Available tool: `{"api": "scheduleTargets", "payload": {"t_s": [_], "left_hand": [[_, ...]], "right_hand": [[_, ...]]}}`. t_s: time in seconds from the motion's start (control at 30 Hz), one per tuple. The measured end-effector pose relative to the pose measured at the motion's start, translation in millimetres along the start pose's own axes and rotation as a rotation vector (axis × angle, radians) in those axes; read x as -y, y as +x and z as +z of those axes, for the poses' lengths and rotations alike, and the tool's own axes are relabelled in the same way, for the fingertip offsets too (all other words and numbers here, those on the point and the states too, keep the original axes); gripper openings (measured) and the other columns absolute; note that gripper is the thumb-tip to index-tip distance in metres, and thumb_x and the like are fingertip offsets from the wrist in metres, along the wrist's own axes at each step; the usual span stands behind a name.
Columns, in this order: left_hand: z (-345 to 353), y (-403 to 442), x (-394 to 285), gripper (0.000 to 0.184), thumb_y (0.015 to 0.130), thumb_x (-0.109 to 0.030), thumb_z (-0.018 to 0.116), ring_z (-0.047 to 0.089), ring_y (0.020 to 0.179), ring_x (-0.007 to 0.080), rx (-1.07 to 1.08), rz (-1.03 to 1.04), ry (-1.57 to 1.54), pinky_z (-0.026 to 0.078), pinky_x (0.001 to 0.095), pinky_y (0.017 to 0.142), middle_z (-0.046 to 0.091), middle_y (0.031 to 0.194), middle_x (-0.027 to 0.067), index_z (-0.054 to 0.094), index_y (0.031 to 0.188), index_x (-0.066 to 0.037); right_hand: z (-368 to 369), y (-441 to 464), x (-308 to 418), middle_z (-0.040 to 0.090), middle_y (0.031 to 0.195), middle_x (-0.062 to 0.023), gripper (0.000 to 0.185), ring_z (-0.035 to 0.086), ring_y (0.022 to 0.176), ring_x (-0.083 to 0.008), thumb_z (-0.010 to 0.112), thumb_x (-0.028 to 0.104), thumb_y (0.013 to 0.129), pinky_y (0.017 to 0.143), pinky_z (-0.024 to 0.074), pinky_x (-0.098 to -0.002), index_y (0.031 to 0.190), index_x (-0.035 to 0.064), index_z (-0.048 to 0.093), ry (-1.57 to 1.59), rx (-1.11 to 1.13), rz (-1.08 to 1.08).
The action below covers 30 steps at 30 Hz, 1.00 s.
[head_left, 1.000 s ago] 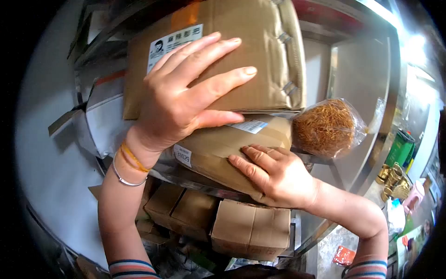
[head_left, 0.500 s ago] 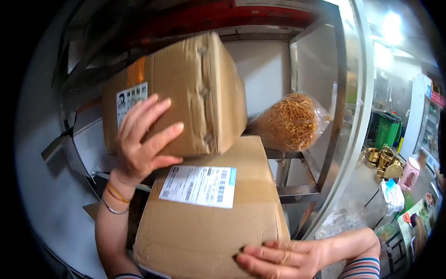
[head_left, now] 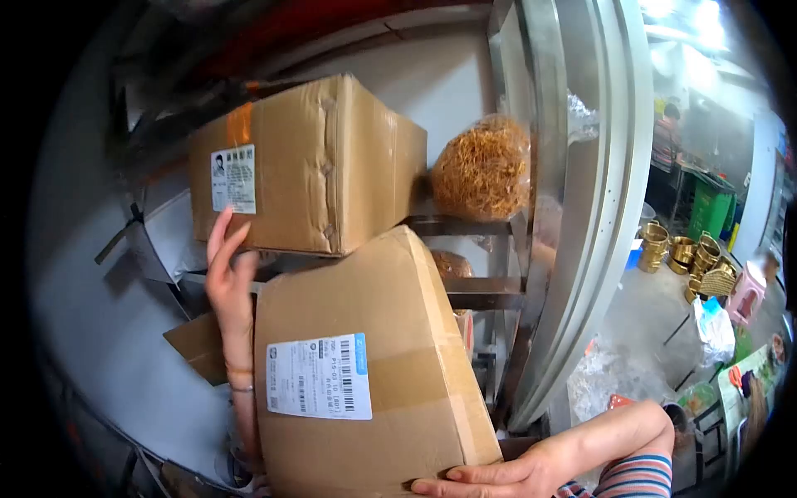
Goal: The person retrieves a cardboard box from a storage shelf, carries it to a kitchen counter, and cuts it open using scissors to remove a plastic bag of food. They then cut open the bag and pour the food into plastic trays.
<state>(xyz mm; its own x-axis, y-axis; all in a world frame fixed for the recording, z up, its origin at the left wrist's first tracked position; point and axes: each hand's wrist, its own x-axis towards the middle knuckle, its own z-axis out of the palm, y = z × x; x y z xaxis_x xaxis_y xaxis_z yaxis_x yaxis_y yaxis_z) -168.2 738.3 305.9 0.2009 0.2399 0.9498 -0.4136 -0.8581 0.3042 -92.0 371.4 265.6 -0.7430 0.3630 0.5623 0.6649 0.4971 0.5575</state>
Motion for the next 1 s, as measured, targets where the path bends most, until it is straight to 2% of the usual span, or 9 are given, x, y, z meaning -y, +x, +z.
{"api": "scheduleTargets", "payload": {"t_s": [0.1,0.3,0.43,0.53,0.63,0.67,0.73,0.93,1.0], "left_hand": [[14,-42,-5,0.043,0.097,-0.019,0.045,0.032,0.134,0.0231,-0.472,-0.378,-0.195,0.027,0.0369,0.110,0.029,0.148,0.0122,0.040,0.136,-0.002],[38,-129,-43,0.048,0.097,-0.028,0.042,0.035,0.131,0.0237,-0.335,-0.707,-0.648,0.027,0.0368,0.109,0.035,0.143,0.0115,0.036,0.139,-0.004],[28,-173,-55,0.050,0.096,-0.030,0.043,0.036,0.130,0.0239,-0.382,-0.794,-0.627,0.028,0.0372,0.108,0.037,0.142,0.0115,0.037,0.138,-0.004],[18,-200,-67,0.051,0.095,-0.032,0.044,0.037,0.129,0.0240,-0.423,-0.832,-0.587,0.029,0.0376,0.107,0.038,0.141,0.0114,0.038,0.138,-0.004],[14,-216,-80,0.052,0.095,-0.033,0.045,0.038,0.128,0.0241,-0.432,-0.847,-0.522,0.030,0.0379,0.106,0.039,0.140,0.0114,0.038,0.137,-0.004],[12,-219,-84,0.052,0.094,-0.034,0.045,0.038,0.127,0.0241,-0.436,-0.847,-0.501,0.030,0.0380,0.106,0.039,0.139,0.0114,0.039,0.137,-0.004],[12,-223,-93,0.053,0.094,-0.035,0.045,0.039,0.127,0.0242,-0.431,-0.845,-0.478,0.031,0.0382,0.105,0.040,0.139,0.0114,0.039,0.137,-0.004],[22,-217,-97,0.055,0.092,-0.038,0.047,0.041,0.125,0.0244,-0.385,-0.828,-0.417,0.032,0.0388,0.104,0.042,0.136,0.0113,0.040,0.135,-0.004],[29,-210,-92,0.056,0.092,-0.040,0.047,0.041,0.124,0.0244,-0.351,-0.819,-0.395,0.033,0.0390,0.103,0.043,0.136,0.0113,0.041,0.135,-0.005]], "right_hand": [[-3,-7,-2,0.059,0.121,-0.0106,0.032,0.058,0.114,-0.0297,0.047,0.030,0.093,0.097,0.0418,-0.0394,0.110,0.0071,0.061,0.029,-0.007,-0.018],[13,-29,-24,0.056,0.127,-0.0106,0.036,0.052,0.121,-0.0260,0.053,0.033,0.090,0.101,0.0382,-0.0463,0.117,0.0101,0.058,0.124,-0.043,-0.198],[44,-52,-8,0.052,0.127,-0.0208,0.034,0.047,0.124,-0.0280,0.051,0.027,0.089,0.103,0.0352,-0.0524,0.122,0.0198,0.059,0.187,-0.296,0.213],[62,-74,8,0.019,0.149,-0.0262,0.068,0.024,0.133,-0.0508,0.065,0.051,0.080,0.108,0.0202,-0.0546,0.137,0.0209,0.045,0.781,-0.338,0.582],[58,-81,11,0.011,0.147,-0.0321,0.104,0.016,0.138,-0.0477,0.074,0.050,0.072,0.108,0.0211,-0.0519,0.147,0.0072,0.016,0.894,-0.166,0.560],[56,-78,18,0.011,0.147,-0.0321,0.104,0.016,0.138,-0.0477,0.074,0.050,0.072,0.108,0.0211,-0.0519,0.147,0.0072,0.016,0.901,-0.175,0.562],[48,-72,29,0.026,0.145,-0.0305,0.066,0.019,0.137,-0.0470,0.057,0.058,0.082,0.106,0.0181,-0.0645,0.131,0.0138,0.051,1.003,-0.387,0.701],[37,-90,24,0.016,0.146,-0.0358,0.066,0.011,0.137,-0.0520,0.052,0.061,0.084,0.107,0.0111,-0.0640,0.135,0.0180,0.049,0.844,-0.219,0.341],[57,-85,29,0.013,0.148,-0.0342,0.065,0.009,0.137,-0.0516,0.047,0.062,0.086,0.108,0.0099,-0.0622,0.135,0.0188,0.050,0.717,-0.458,0.229]]}}
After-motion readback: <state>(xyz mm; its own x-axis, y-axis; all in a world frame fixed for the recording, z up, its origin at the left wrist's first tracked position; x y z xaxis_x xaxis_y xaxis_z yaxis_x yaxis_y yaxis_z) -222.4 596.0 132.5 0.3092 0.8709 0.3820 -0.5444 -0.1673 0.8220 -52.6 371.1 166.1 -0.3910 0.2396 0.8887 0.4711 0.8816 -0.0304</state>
